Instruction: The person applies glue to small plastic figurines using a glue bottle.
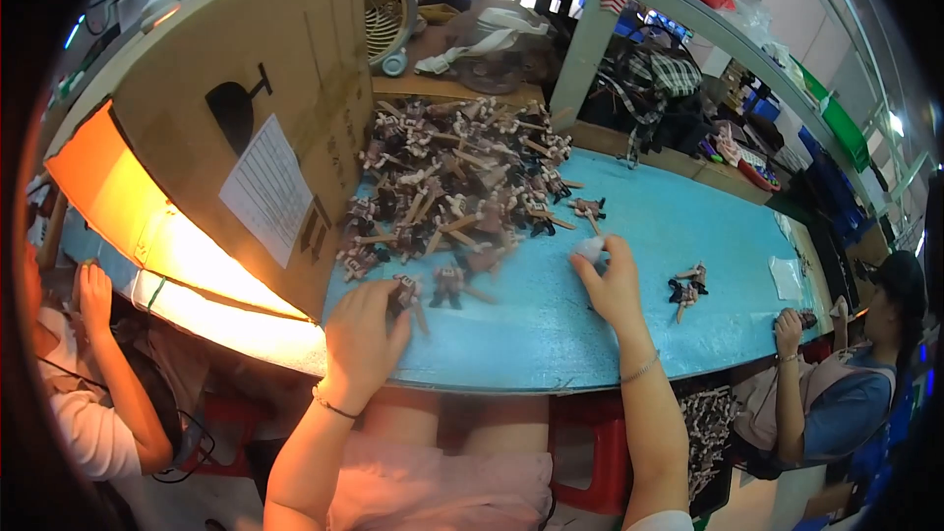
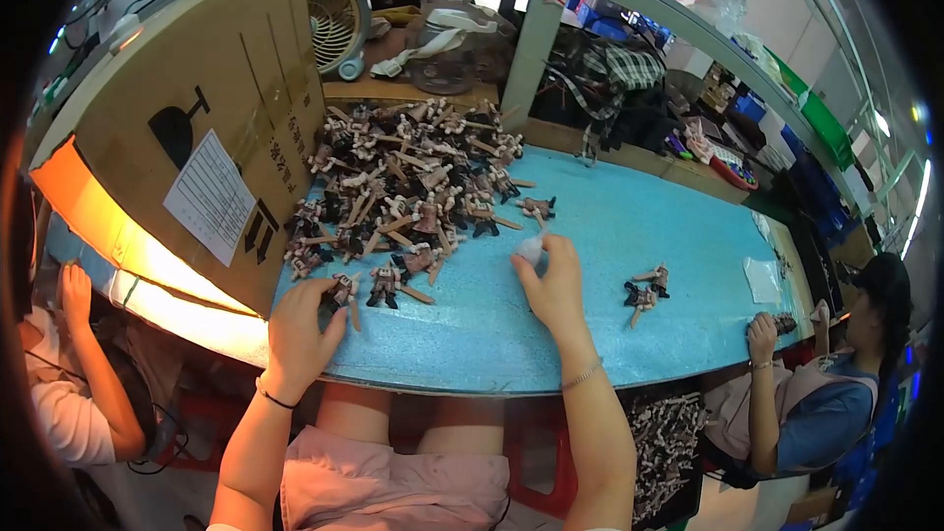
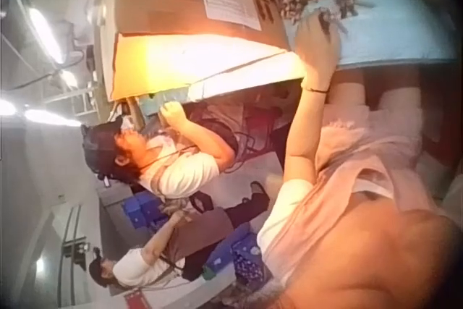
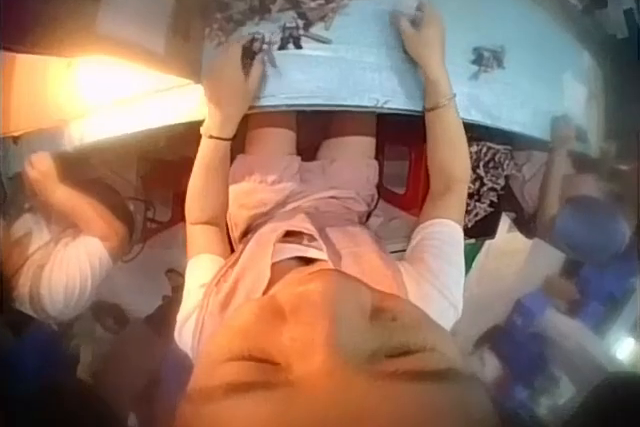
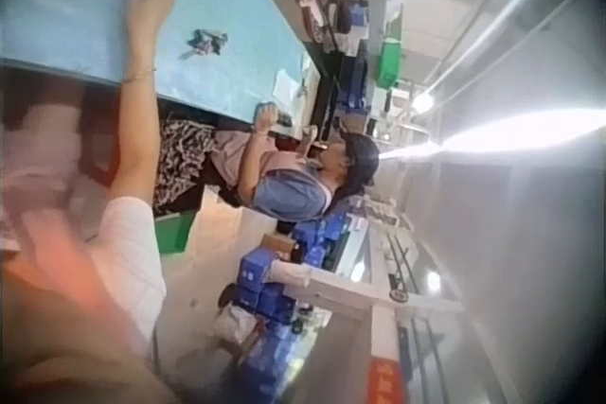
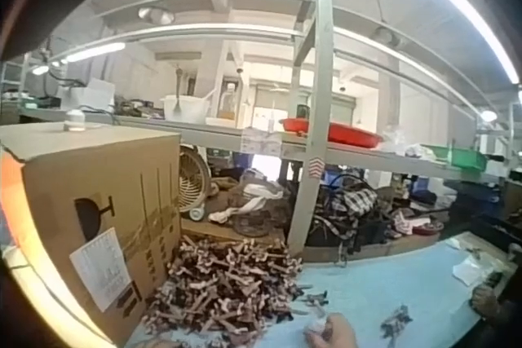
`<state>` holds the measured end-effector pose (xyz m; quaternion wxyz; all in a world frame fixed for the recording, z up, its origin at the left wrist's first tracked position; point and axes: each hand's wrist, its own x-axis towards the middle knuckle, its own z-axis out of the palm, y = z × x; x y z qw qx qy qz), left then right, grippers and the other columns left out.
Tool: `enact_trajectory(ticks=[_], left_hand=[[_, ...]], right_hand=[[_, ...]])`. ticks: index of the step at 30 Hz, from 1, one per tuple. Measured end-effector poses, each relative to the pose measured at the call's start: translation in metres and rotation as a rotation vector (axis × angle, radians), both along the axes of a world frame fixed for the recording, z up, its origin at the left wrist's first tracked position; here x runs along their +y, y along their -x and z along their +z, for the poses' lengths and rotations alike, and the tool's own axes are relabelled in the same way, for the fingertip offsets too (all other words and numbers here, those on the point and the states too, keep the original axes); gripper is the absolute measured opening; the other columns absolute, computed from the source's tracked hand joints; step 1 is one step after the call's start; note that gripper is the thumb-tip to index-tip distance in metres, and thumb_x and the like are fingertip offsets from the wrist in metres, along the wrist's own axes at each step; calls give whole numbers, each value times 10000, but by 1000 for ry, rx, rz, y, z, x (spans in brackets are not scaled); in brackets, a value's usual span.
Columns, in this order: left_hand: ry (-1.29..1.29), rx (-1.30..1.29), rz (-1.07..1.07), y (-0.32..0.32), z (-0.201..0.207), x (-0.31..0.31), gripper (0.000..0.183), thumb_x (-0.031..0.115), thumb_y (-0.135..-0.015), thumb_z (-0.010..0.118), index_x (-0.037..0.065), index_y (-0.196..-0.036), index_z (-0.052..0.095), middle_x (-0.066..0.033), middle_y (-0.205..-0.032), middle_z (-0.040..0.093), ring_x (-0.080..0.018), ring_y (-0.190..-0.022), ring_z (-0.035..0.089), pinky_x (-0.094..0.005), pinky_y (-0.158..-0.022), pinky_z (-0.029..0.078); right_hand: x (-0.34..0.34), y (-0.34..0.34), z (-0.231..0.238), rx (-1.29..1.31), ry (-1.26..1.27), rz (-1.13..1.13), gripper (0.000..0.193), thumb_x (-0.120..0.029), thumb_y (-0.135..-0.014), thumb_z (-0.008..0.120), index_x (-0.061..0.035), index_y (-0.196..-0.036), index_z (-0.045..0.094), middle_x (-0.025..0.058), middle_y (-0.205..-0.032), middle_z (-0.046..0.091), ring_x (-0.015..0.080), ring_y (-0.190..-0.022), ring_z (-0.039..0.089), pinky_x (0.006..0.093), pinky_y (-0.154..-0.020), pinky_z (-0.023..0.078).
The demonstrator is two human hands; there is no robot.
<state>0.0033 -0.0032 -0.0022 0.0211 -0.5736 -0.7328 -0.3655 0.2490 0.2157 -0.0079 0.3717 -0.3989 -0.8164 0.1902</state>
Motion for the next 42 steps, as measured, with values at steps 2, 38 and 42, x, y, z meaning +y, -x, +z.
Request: enact_trajectory(ticks=[2, 38, 42], left_hand=[[-51, -120, 54, -3, -1, -6, 316, 36, -767, 624, 22, -1066, 523, -100, -1081, 565, -272, -893, 584, -325, -752, 464], [-523, 76, -230, -29, 27, -49, 385, 21, -635, 755, 60, -932, 514, -153, -1053, 627, -323, -953, 615, -336, -712, 508], [-519, 65, -234, -30, 28, -49, 371, 10, -629, 750, 55, -913, 515, -159, -1052, 626, -323, -956, 613, -338, -718, 509]], right_hand=[[-12, 3, 6, 83, 24, 34, 344, -101, -769, 671, 19, -1049, 511, 163, -1020, 575, 254, -909, 588, 334, -771, 468], [-177, 9, 87, 380, -405, 310, 493, -565, -749, 629, -109, -838, 463, -17, -669, 402, 129, -545, 389, 282, -517, 291], [-180, 9, 91, 339, -409, 298, 470, -537, -754, 643, -109, -831, 466, -17, -661, 401, 128, -538, 382, 280, -513, 287]])
